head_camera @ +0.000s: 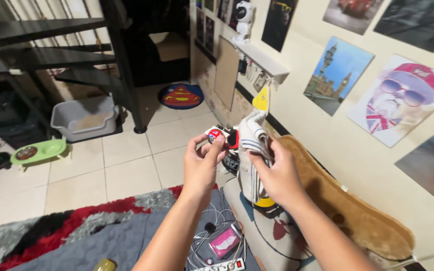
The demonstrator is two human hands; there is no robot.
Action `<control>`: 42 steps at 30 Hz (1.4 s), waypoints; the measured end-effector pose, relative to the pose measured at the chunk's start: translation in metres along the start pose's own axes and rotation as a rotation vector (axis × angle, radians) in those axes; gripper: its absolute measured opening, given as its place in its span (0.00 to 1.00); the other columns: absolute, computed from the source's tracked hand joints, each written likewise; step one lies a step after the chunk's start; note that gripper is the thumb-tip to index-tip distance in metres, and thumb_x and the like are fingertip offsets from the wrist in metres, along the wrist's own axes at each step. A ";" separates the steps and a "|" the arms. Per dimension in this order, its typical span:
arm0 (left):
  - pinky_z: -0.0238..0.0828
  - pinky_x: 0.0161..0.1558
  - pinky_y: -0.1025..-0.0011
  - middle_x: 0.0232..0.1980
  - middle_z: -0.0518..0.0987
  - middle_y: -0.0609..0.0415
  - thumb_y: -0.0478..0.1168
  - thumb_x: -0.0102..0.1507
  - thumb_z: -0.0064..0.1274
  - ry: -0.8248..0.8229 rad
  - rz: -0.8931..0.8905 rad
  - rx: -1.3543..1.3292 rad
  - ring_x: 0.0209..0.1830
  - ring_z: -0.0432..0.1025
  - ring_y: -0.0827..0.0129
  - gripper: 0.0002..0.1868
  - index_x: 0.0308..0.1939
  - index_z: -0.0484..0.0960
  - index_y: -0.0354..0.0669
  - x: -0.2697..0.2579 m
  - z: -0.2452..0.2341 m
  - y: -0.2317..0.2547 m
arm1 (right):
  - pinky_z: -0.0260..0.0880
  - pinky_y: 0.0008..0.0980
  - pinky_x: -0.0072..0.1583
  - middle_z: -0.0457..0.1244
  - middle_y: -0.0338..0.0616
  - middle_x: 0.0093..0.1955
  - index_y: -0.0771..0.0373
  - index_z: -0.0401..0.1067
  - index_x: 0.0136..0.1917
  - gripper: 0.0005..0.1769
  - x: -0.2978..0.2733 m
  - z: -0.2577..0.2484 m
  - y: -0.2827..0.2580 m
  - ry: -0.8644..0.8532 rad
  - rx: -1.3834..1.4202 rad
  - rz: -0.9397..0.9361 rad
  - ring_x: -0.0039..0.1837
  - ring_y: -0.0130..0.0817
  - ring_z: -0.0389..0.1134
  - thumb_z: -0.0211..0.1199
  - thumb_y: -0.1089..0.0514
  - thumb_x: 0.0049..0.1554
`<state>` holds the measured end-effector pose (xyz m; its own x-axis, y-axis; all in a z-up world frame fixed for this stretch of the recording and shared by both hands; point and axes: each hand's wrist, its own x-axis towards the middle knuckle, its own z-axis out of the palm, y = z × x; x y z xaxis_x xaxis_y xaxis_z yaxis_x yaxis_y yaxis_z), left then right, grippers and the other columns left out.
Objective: The person is cleaning a small miniature figurine using a white cloth.
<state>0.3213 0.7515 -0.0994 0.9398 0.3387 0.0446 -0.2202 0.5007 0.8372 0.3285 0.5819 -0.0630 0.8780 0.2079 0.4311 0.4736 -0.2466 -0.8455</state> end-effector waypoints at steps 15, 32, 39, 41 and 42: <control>0.78 0.54 0.71 0.45 0.83 0.46 0.42 0.63 0.58 0.277 0.129 -0.010 0.46 0.79 0.68 0.27 0.60 0.68 0.30 0.007 -0.074 0.041 | 0.69 0.27 0.55 0.69 0.40 0.48 0.68 0.71 0.57 0.14 0.051 0.091 -0.001 -0.313 0.159 -0.093 0.50 0.22 0.66 0.64 0.63 0.58; 0.77 0.51 0.72 0.47 0.82 0.48 0.42 0.64 0.58 0.804 0.455 0.204 0.46 0.78 0.71 0.22 0.56 0.68 0.36 0.093 -0.054 -0.002 | 0.71 0.29 0.53 0.70 0.43 0.47 0.66 0.72 0.56 0.15 0.168 0.144 0.077 -0.582 0.352 -0.238 0.49 0.28 0.71 0.63 0.66 0.55; 0.78 0.50 0.73 0.47 0.81 0.48 0.40 0.64 0.59 0.984 0.549 0.216 0.46 0.77 0.73 0.21 0.55 0.68 0.36 0.075 -0.062 -0.007 | 0.71 0.29 0.53 0.69 0.43 0.47 0.67 0.72 0.57 0.14 0.153 0.166 0.093 -0.778 0.493 -0.154 0.49 0.25 0.68 0.62 0.66 0.57; 0.77 0.50 0.72 0.47 0.82 0.48 0.40 0.64 0.58 1.008 0.579 0.198 0.46 0.77 0.73 0.21 0.54 0.68 0.36 0.065 -0.067 -0.007 | 0.71 0.29 0.54 0.70 0.42 0.48 0.67 0.72 0.57 0.13 0.151 0.172 0.085 -0.746 0.489 -0.129 0.49 0.25 0.69 0.61 0.64 0.58; 0.76 0.50 0.72 0.48 0.83 0.48 0.40 0.64 0.58 1.009 0.598 0.175 0.46 0.77 0.73 0.20 0.54 0.67 0.36 0.060 -0.071 -0.007 | 0.71 0.28 0.54 0.70 0.41 0.49 0.66 0.71 0.57 0.12 0.150 0.176 0.081 -0.694 0.471 -0.101 0.49 0.25 0.70 0.61 0.63 0.60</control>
<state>0.3608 0.8250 -0.1415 0.0513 0.9962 0.0701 -0.4419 -0.0403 0.8962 0.4860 0.7594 -0.1224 0.5187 0.7798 0.3504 0.3338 0.1926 -0.9228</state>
